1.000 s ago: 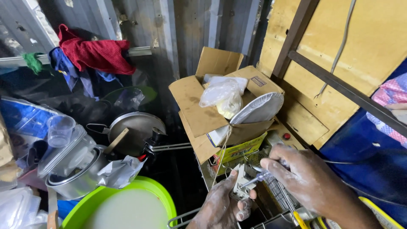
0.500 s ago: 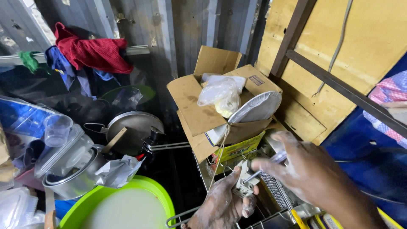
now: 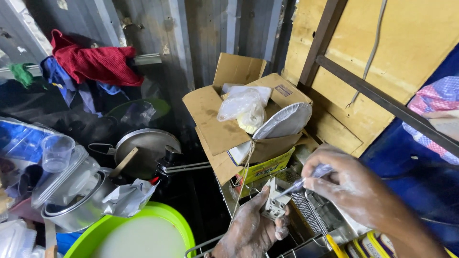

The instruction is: Repairing or inspecting an electrical circuit breaker switch using a tester screwdriver in a workspace.

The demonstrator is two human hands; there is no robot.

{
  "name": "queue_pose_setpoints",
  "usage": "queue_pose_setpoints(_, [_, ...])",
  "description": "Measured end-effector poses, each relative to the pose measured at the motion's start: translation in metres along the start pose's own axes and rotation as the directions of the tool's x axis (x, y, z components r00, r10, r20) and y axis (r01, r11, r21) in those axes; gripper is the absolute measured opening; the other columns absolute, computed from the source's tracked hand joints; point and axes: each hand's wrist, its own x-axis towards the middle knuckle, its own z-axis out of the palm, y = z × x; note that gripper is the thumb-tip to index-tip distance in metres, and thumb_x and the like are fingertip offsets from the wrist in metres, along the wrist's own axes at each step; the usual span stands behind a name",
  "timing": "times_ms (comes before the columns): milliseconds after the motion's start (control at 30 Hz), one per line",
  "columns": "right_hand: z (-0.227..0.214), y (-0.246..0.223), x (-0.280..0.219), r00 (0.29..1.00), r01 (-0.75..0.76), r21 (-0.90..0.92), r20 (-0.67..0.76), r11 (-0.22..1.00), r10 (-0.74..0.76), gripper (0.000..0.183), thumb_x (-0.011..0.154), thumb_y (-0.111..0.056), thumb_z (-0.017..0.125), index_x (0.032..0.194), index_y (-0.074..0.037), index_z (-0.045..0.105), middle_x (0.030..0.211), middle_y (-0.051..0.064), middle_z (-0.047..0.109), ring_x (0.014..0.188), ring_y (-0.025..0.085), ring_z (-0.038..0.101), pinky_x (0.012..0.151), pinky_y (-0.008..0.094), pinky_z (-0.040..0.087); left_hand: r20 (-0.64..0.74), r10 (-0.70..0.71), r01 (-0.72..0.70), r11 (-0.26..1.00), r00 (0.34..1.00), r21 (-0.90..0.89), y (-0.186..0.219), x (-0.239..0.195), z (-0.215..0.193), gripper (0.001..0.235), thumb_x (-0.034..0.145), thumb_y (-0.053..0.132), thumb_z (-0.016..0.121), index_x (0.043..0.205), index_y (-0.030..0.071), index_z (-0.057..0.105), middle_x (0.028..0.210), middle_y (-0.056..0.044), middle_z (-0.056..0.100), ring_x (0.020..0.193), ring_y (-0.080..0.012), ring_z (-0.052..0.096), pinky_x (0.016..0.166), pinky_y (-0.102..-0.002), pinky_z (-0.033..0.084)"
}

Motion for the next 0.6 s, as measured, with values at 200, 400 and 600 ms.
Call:
queue_pose_setpoints(200, [-0.010, 0.000, -0.009, 0.981, -0.195, -0.216, -0.027, 0.957, 0.194, 0.009, 0.095, -0.017, 0.087, 0.104, -0.016, 0.088, 0.113, -0.001, 0.080, 0.100, 0.012, 0.083, 0.094, 0.027, 0.066, -0.036, 0.005, -0.005, 1.000, 0.999, -0.014, 0.007, -0.004, 0.011, 0.039, 0.126, 0.039, 0.048, 0.132, 0.004, 0.066, 0.089, -0.022, 0.072, 0.056, -0.0233, 0.061, 0.049, -0.034, 0.051])
queue_pose_setpoints(400, [-0.004, -0.006, -0.011, 0.980, -0.199, -0.324, -0.048, 0.925, 0.194, 0.009, 0.096, -0.023, 0.085, 0.105, -0.021, 0.085, 0.105, -0.005, 0.081, 0.094, 0.010, 0.076, 0.087, 0.027, 0.059, -0.140, 0.029, -0.033, 0.999, 0.990, -0.023, 0.008, -0.003, 0.012, 0.036, 0.122, 0.036, 0.056, 0.134, 0.005, 0.068, 0.091, -0.026, 0.074, 0.054, -0.0244, 0.063, 0.048, -0.034, 0.057])
queue_pose_setpoints(600, [0.005, -0.026, -0.009, 0.979, -0.198, -0.397, -0.028, 0.896, 0.204, 0.021, 0.091, -0.033, 0.090, 0.110, -0.025, 0.085, 0.110, -0.011, 0.090, 0.097, 0.006, 0.086, 0.092, 0.025, 0.066, -0.104, 0.087, -0.084, 0.996, 0.991, 0.025, 0.003, 0.007, 0.001, 0.038, 0.123, 0.037, 0.055, 0.125, 0.000, 0.065, 0.087, -0.024, 0.072, 0.053, -0.0240, 0.061, 0.042, -0.036, 0.048])
